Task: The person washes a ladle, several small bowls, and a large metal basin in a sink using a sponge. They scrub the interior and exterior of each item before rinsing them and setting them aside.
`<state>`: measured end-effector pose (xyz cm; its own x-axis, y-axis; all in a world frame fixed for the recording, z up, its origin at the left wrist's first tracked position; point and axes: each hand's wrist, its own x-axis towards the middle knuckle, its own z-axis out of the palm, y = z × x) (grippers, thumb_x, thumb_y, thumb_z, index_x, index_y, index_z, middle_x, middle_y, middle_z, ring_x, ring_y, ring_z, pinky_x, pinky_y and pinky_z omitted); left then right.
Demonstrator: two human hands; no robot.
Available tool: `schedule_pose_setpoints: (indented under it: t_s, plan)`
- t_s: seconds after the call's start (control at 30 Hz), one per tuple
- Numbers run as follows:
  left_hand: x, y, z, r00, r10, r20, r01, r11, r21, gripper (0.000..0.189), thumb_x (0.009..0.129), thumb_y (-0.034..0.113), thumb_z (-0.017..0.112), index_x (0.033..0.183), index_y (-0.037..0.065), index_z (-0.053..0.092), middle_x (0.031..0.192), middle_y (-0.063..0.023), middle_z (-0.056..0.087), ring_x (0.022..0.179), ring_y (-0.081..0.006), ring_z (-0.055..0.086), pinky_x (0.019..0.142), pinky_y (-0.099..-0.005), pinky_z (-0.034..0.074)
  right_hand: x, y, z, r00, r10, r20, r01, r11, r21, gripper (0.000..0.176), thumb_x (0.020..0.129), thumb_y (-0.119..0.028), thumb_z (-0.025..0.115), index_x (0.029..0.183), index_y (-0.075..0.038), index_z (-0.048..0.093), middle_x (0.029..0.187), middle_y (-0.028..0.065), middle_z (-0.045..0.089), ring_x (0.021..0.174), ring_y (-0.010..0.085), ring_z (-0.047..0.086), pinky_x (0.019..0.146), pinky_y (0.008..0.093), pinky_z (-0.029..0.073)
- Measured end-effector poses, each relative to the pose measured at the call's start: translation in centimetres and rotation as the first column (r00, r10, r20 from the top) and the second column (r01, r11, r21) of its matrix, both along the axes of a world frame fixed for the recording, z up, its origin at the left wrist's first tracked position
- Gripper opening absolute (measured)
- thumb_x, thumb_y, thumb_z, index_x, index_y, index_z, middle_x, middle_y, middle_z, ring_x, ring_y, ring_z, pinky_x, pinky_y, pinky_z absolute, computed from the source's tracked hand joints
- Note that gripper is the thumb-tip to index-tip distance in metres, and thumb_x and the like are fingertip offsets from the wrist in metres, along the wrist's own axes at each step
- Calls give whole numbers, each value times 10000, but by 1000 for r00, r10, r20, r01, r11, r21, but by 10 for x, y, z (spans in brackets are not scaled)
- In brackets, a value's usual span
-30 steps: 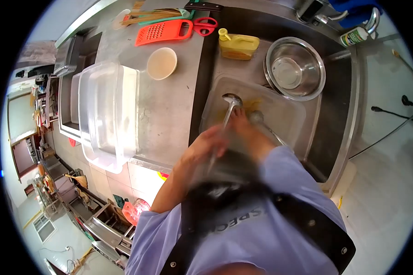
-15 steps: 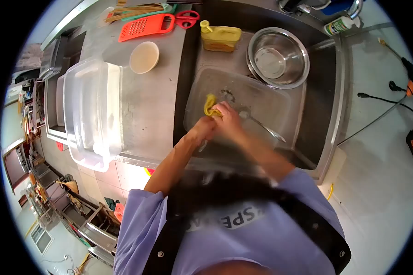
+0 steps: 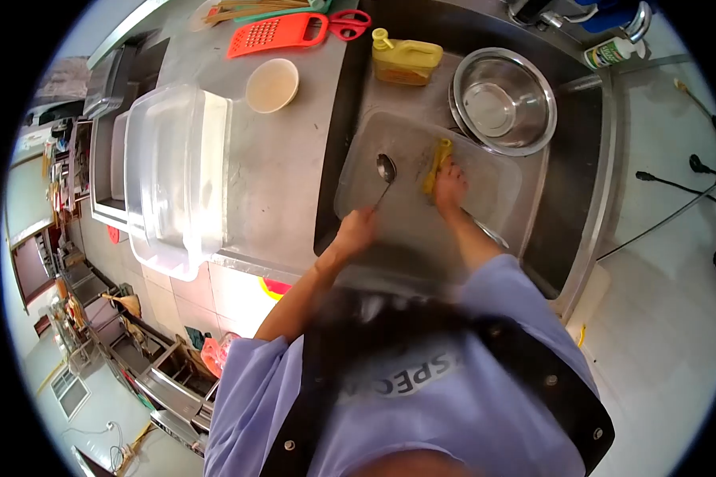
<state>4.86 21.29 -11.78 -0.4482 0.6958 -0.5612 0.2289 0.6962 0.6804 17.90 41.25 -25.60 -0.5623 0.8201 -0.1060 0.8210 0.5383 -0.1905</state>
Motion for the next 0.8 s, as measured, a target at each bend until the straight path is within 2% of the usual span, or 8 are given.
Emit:
schedule_pose_setpoints:
  t_s: [0.03, 0.13, 0.23, 0.33, 0.4, 0.5, 0.57, 0.8]
  plan:
    - [0, 2, 6, 999, 21, -32, -22, 999, -37, 270, 866, 219, 469, 917, -3, 613, 683, -124, 614, 599, -254, 593, 579, -364, 453, 7, -4, 5, 963, 141, 230, -161, 984, 71, 263, 852, -222, 562, 1064, -68, 586, 1043, 81, 597, 968, 302, 572, 830, 405, 458]
    - [2, 11, 14, 992, 48, -117, -58, 995, -84, 283, 839, 230, 504, 962, -5, 603, 754, -158, 643, 709, -328, 630, 672, -403, 470, 23, 6, 28, 811, 559, 174, -503, 817, -282, 345, 846, -222, 580, 1137, -38, 571, 1119, 99, 583, 1068, 249, 530, 909, 362, 422]
    - [3, 4, 11, 976, 11, -218, -28, 997, -76, 301, 815, 228, 547, 1025, 20, 604, 786, -158, 655, 756, -345, 635, 711, -410, 482, 12, 28, 12, 976, -133, 174, 218, 660, -719, 376, 825, -207, 590, 1160, -36, 572, 1136, 117, 597, 1042, 247, 559, 871, 341, 440]
    - [3, 11, 10, 954, -18, -299, -23, 991, -133, 354, 783, 207, 594, 1095, 41, 589, 821, -167, 659, 814, -343, 637, 752, -411, 491, 8, 25, 41, 868, -483, -115, 39, 298, -954, 353, 819, -199, 585, 1129, -31, 588, 1123, 123, 621, 1005, 227, 591, 820, 332, 456]
    - [3, 19, 22, 971, -55, -231, -7, 966, -259, 401, 761, 189, 622, 1133, 49, 576, 862, -177, 660, 864, -347, 633, 777, -412, 493, -2, 7, 88, 846, -402, -350, -82, 551, -830, 308, 809, -153, 569, 1099, -56, 602, 1017, 151, 643, 906, 247, 625, 759, 348, 471]
    - [11, 30, 18, 995, 28, -97, -39, 993, -110, 390, 752, 162, 633, 1124, 52, 586, 881, -203, 652, 860, -363, 629, 784, -419, 487, -24, -2, 114, 813, -210, -543, -172, 804, -569, 306, 786, -112, 564, 1087, -80, 609, 981, 159, 635, 876, 299, 621, 739, 392, 478]
    - [20, 35, 14, 968, -65, -241, 56, 997, -43, 428, 753, 144, 634, 1163, 47, 555, 872, -215, 645, 818, -371, 632, 756, -427, 495, -38, -10, 95, 817, -9, -576, -162, 956, -243, 314, 766, -87, 556, 1075, -99, 616, 956, 159, 630, 863, 346, 608, 728, 428, 479]
    - [13, 34, 19, 933, 47, -357, -56, 998, -15, 594, 748, 83, 627, 1292, 11, 399, 808, -216, 630, 712, -371, 634, 590, -427, 501, -34, -61, 134, 794, 77, -604, -400, 814, -421, 302, 732, -37, 551, 1014, -91, 644, 945, 155, 642, 876, 375, 599, 751, 449, 478]
